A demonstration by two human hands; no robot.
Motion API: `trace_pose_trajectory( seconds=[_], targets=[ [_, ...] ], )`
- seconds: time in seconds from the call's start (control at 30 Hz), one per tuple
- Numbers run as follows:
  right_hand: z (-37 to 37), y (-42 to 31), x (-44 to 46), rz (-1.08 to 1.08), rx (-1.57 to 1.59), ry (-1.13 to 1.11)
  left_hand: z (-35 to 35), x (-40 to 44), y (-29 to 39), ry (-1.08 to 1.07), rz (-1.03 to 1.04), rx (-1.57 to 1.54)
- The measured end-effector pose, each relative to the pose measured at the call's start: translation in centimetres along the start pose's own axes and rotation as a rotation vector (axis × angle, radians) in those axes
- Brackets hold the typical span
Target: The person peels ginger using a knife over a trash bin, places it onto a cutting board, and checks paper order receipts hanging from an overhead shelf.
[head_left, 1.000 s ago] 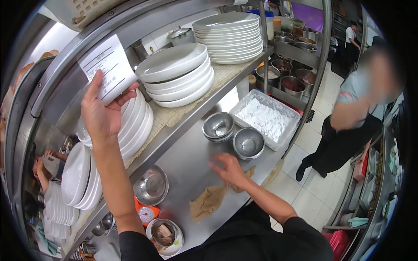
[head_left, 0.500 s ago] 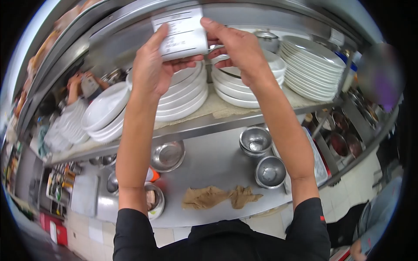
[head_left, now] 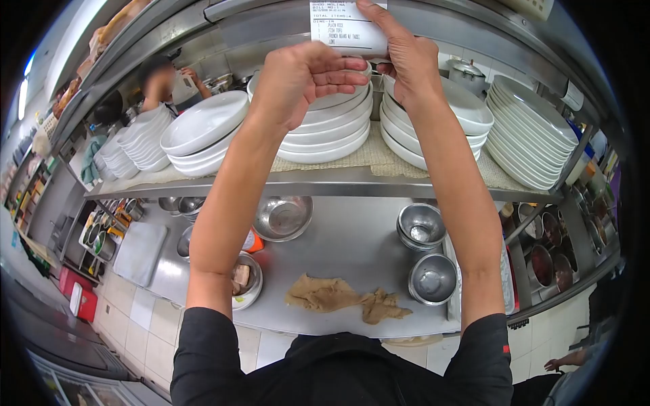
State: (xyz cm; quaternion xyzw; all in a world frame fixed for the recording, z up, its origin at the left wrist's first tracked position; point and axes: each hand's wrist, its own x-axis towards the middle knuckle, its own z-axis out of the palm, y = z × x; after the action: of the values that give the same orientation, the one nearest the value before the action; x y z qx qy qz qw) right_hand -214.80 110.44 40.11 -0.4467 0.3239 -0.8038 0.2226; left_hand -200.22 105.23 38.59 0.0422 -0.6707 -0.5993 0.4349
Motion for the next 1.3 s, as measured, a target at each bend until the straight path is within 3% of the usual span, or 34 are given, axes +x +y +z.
trace_pose_trajectory(
  seconds=[0.07, 0.17, 0.43, 0.53, 0.63, 0.73, 0.83, 0.87, 0.97, 1.0, 1.07, 1.13, 1.27, 1.3],
  targets=[
    [-0.1, -0.5, -0.2, 0.047, -0.148, 0.054, 0.1, -0.1, -0.3, 0.052, 0.012, 0.084],
    [-0.6, -0.2, -0.7, 0.061, -0.197, -0.054, 0.2, -0.2, -0.4, 0.074, -0.006, 0.074],
    [-1.2, 1.5, -2.0, -0.176, -0.308, 0.030, 0.8, -0.1, -0.9, 0.101, 0.021, 0.100],
    [-1.2, 1.6, -2.0, -0.335, -0.434, 0.064, 1.6, -0.1, -0.7, 0.182, 0.067, 0.245],
    [-0.3, 0.4, -3.0, -0.411, -0.619, 0.060, 2.0, 0.1, -1.9, 0.237, 0.295, 0.522],
    [0.6, -1.0, -3.3, -0.481, -0.667, 0.018, 2.3, 0.2, -1.8, 0.330, 0.492, 1.015],
    [0.6, -1.8, -3.3, -0.536, -0.724, -0.015, 2.9, 0.1, -1.3, 0.311, 0.625, 1.112],
    [0.5, -2.1, -3.3, -0.545, -0.757, -0.023, 2.7, 0.2, -1.4, 0.284, 0.575, 1.004],
    [-1.3, -3.4, -4.0, -0.419, -0.681, 0.086, 1.9, 0.3, -1.3, 0.209, 0.403, 0.692],
    [-3.5, -1.4, -1.9, -0.711, -0.471, 0.168, 1.8, 0.1, -0.9, 0.195, 0.330, 0.585],
    [-7.1, -4.3, -2.1, -0.810, -0.489, 0.386, 1.3, -0.2, -0.4, 0.158, 0.230, 0.470],
    [-14.6, -6.0, 1.9, -1.119, -0.609, 0.599, 0.9, 0.0, 0.0, 0.147, 0.215, 0.469],
    [-23.3, -10.5, 5.0, -1.055, -0.683, 1.258, 0.4, -0.1, 0.6, 0.149, 0.183, 0.456],
    [-24.9, -11.5, 5.7, -0.925, -0.639, 1.333, 0.3, -0.1, 0.7, 0.145, 0.177, 0.462]
  ],
)
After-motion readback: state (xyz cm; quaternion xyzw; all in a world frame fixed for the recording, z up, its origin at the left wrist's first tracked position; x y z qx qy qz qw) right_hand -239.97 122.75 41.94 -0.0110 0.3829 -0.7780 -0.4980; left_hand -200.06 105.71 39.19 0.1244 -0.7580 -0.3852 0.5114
